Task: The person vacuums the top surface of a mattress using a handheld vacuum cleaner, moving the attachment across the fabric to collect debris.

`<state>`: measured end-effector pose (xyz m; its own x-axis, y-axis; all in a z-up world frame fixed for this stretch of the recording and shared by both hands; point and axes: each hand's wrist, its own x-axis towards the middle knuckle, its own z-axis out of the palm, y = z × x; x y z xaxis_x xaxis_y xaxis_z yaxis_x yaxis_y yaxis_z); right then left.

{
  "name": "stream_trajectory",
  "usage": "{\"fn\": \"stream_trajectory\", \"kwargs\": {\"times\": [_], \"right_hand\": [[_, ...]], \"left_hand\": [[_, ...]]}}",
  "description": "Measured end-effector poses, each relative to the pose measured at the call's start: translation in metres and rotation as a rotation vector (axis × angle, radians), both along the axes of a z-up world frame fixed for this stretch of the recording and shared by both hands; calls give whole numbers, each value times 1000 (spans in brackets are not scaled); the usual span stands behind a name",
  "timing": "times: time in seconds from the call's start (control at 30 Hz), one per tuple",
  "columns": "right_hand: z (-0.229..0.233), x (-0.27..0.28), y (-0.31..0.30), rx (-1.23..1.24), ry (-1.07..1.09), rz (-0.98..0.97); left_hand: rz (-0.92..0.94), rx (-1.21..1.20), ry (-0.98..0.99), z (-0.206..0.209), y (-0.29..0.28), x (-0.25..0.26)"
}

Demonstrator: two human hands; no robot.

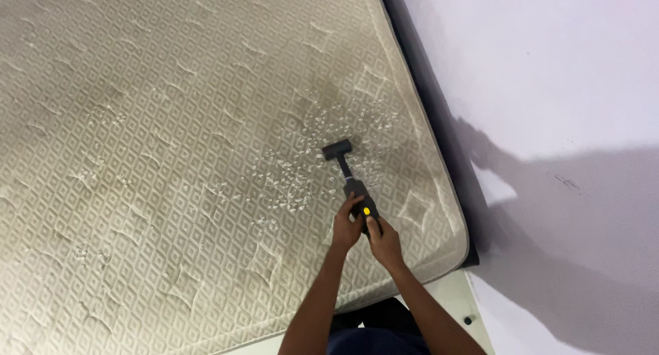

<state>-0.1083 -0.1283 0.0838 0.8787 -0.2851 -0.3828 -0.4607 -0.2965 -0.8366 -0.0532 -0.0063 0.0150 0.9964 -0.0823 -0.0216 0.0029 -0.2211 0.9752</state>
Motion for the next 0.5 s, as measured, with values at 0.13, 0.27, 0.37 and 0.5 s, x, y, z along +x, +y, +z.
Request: {"fn": "stream_trajectory", "kwargs": {"times": [0.13, 0.27, 0.37, 0.5], "right_hand": [[5, -12, 0, 16, 16, -40], [-2, 3, 2, 2, -39, -39], [-13, 20, 2, 0, 23, 0], [-23, 49, 6, -36, -47, -10]], "left_hand": [[19, -5, 72, 3, -3, -13], [24, -6, -9, -6, -4, 2], [49, -1, 11, -13, -2, 18], [32, 34, 9, -18, 3, 51]]}}
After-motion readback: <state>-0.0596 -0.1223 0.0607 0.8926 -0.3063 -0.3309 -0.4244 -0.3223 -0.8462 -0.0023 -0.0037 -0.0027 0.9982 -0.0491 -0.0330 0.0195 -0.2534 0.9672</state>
